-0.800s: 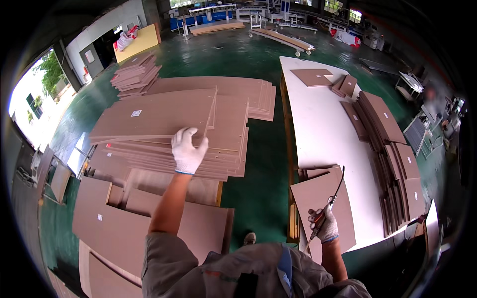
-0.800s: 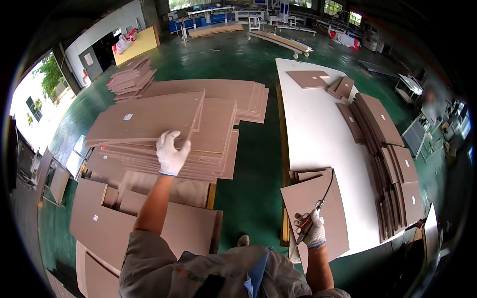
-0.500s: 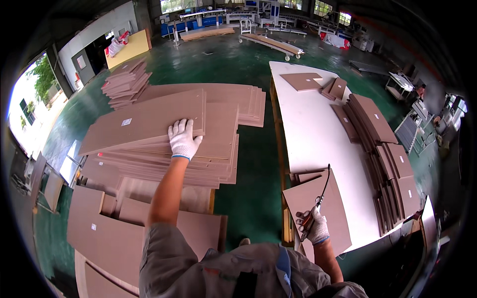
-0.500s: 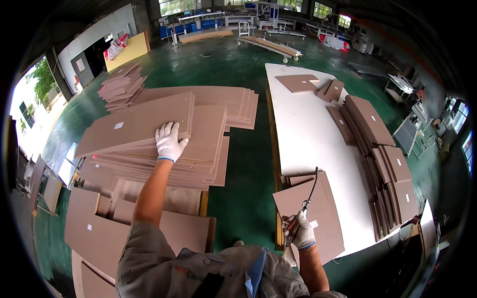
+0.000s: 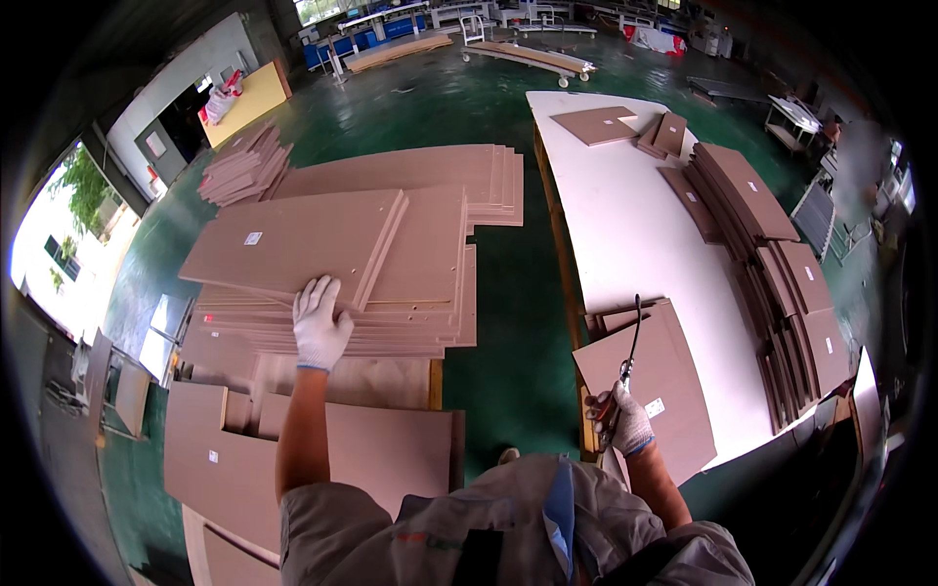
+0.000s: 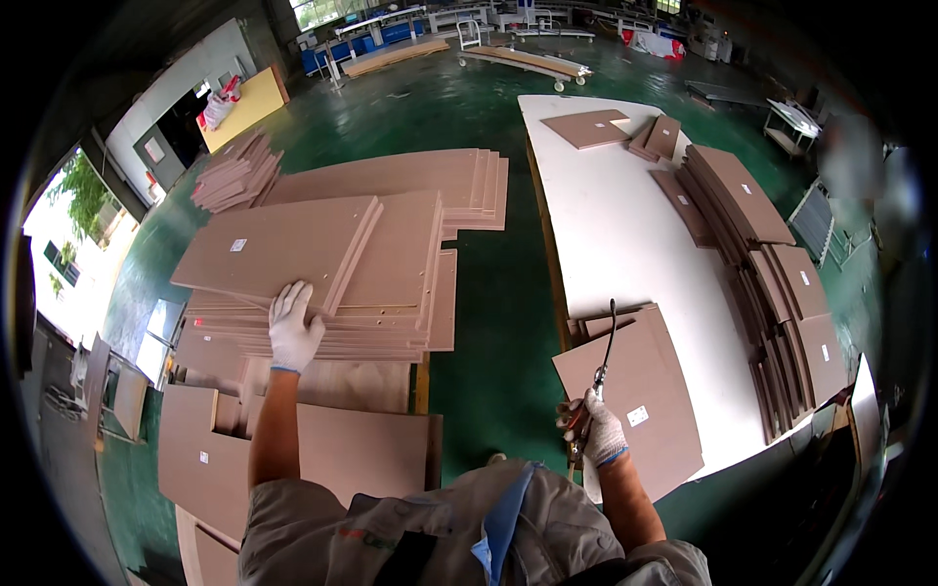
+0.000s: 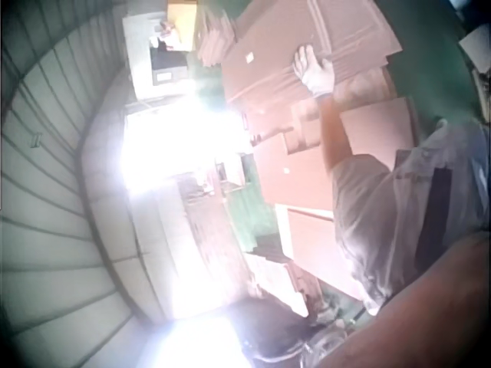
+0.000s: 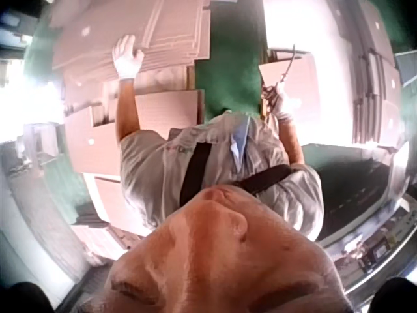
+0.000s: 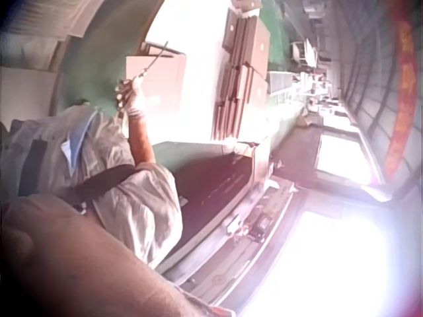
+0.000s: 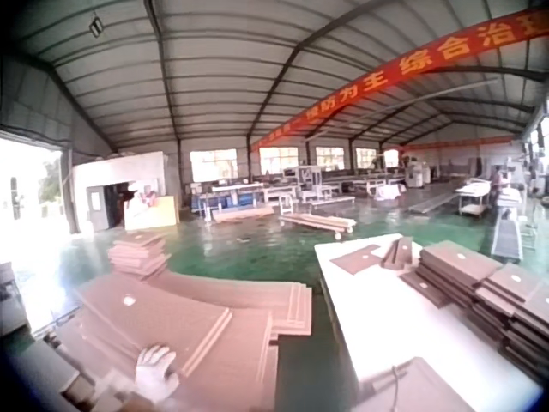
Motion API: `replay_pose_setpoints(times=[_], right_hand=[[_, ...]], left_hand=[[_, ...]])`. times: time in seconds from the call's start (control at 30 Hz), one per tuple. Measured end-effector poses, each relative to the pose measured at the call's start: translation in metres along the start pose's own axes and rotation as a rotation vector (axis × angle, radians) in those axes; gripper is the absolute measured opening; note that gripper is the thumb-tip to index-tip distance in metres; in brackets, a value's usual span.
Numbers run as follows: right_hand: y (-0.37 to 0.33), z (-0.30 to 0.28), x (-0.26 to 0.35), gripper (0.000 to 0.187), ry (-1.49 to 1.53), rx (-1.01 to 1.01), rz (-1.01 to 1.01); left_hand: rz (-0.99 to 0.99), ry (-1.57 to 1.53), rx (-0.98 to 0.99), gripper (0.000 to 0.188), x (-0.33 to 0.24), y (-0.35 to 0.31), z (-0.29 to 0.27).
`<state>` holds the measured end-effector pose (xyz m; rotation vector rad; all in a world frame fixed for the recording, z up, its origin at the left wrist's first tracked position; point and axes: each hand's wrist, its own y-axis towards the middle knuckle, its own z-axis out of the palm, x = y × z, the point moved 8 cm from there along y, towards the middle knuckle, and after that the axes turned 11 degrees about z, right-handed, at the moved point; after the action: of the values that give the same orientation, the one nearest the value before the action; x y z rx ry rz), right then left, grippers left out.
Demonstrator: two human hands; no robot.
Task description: The person picks up wooden panels from a stack, places them onto a machine, and uses a handheld air tool to blow off dust before processing them through the machine.
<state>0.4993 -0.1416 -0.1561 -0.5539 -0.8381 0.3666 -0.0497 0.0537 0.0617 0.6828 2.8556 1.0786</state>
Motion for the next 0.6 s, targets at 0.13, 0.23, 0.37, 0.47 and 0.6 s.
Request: replay_pose_setpoints(times=[0.13,0.23,0.37,0.47,0.6], right_hand=[[0.006,-0.006,-0.008,0.046,-0.024,-0.026,0.033],[0.010,-0.006,-0.011,0.046,-0.024,-0.027,0.053],[0.019,-0.001,-0.017,0.046,-0.008,0.076,0.098],[0.031,0.000,-0.022,0.050,-0.047,0.093,0.106],[0.029,-0.005,-0.026,0.049,-0.030,0.089,0.155]], left_hand=[[-0.404,-0.224,-0.203,0.059,0.052,-0.044,-0.002],[-1.028,-0.816,-0.532,0.064,0.106,-0.071,0.024],[-1.260,-1.031,-0.412,0.067,0.131,-0.085,0.046],[-1.357,-1.194,-0.418,0.066,0.126,-0.095,0.054],[-1.482,-1.261,-0.350,0.066,0.022,-0.057,0.059]])
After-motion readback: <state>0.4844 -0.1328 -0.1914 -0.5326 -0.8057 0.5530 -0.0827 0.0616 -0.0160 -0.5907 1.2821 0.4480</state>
